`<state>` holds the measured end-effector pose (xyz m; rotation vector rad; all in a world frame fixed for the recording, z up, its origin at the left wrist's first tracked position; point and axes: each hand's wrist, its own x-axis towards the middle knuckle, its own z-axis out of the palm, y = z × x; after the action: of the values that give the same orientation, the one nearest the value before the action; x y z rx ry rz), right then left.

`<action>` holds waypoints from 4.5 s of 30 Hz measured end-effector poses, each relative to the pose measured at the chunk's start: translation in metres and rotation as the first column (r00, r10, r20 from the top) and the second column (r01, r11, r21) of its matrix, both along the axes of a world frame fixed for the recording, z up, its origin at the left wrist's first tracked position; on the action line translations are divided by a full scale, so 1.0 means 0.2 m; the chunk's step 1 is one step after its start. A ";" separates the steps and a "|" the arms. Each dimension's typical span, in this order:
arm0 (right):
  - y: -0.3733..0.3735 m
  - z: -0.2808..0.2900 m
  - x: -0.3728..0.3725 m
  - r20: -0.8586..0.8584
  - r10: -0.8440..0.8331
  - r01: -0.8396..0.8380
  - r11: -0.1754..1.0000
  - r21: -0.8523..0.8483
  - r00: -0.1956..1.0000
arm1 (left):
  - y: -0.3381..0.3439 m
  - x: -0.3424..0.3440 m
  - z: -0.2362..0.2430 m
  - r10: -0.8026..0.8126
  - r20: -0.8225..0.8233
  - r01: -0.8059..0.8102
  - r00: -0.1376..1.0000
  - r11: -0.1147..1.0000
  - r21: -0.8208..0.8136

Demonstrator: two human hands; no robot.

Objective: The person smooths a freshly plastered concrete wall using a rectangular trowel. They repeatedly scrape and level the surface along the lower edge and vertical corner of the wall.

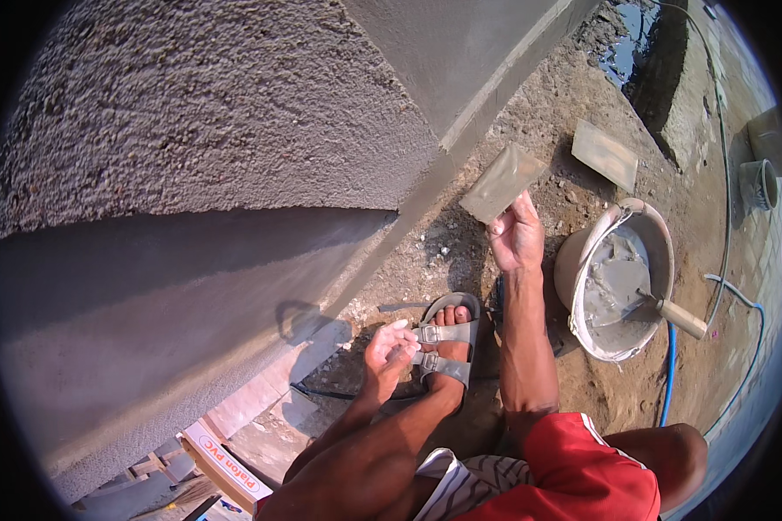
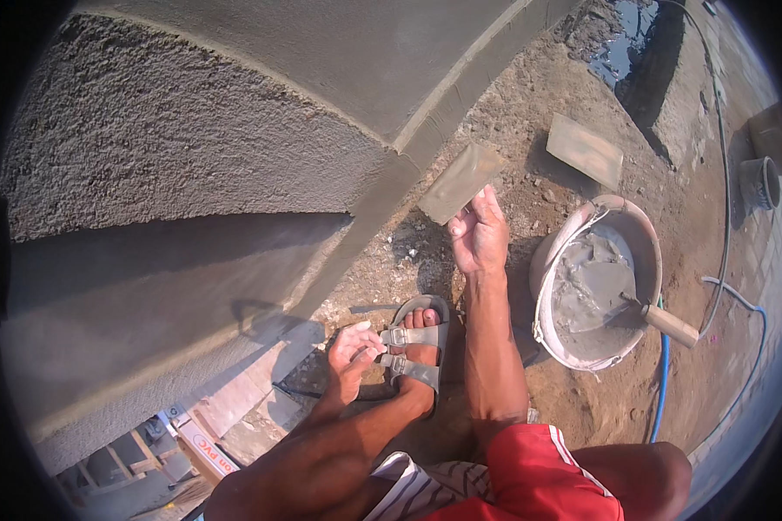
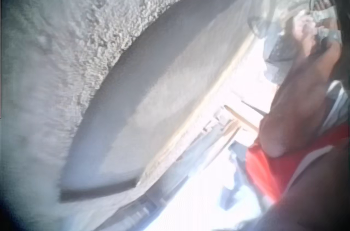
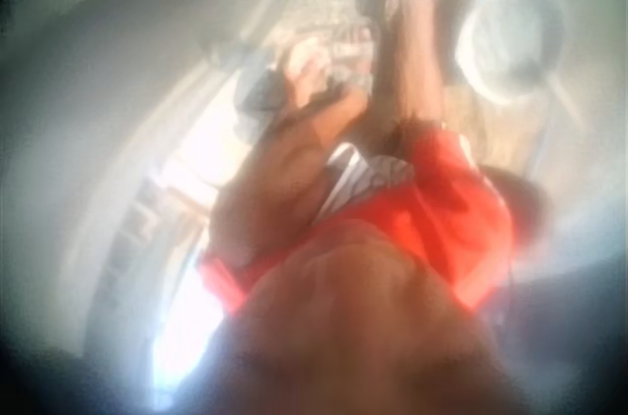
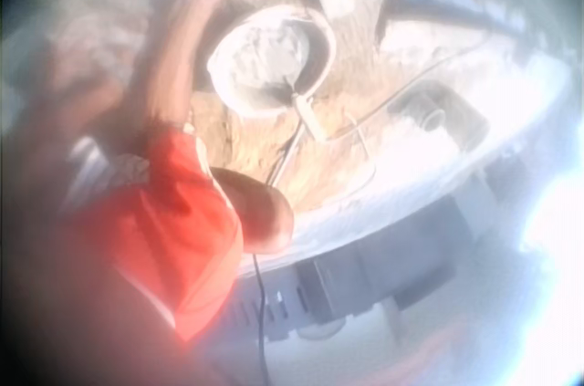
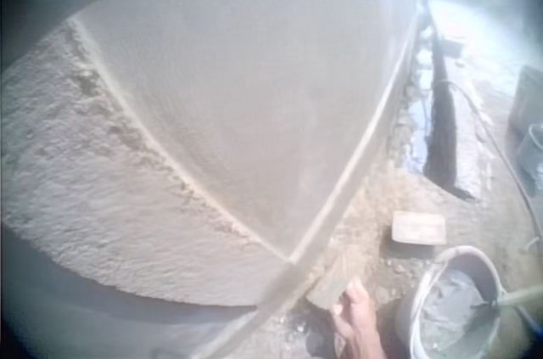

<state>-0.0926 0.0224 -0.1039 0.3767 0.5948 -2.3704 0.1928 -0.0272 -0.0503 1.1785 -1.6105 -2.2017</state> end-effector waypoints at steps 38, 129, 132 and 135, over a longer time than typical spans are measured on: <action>-0.08 -0.21 -0.25 -0.069 0.041 -0.038 0.998 0.055 0.997 | -0.01 -0.05 -0.02 -0.002 -0.014 0.003 1.000 0.999 0.046; -0.30 0.46 -0.45 -0.456 -0.187 0.316 0.922 0.224 0.870 | -0.09 -0.13 -0.02 -0.070 0.091 0.071 0.993 0.998 -0.002; -0.19 0.45 -0.47 -0.481 -0.281 0.423 0.880 0.216 0.831 | -0.09 -0.16 0.01 -0.048 0.099 0.047 0.994 0.999 0.017; -0.14 0.11 -0.49 -0.222 -0.260 0.315 0.911 0.265 0.940 | -0.08 -0.12 -0.02 -0.059 0.110 0.059 0.992 0.998 0.003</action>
<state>-0.1897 -0.0061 -0.0825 0.4038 1.0551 -2.6204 0.1685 -0.0435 -0.0544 1.2895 -1.7091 -2.2072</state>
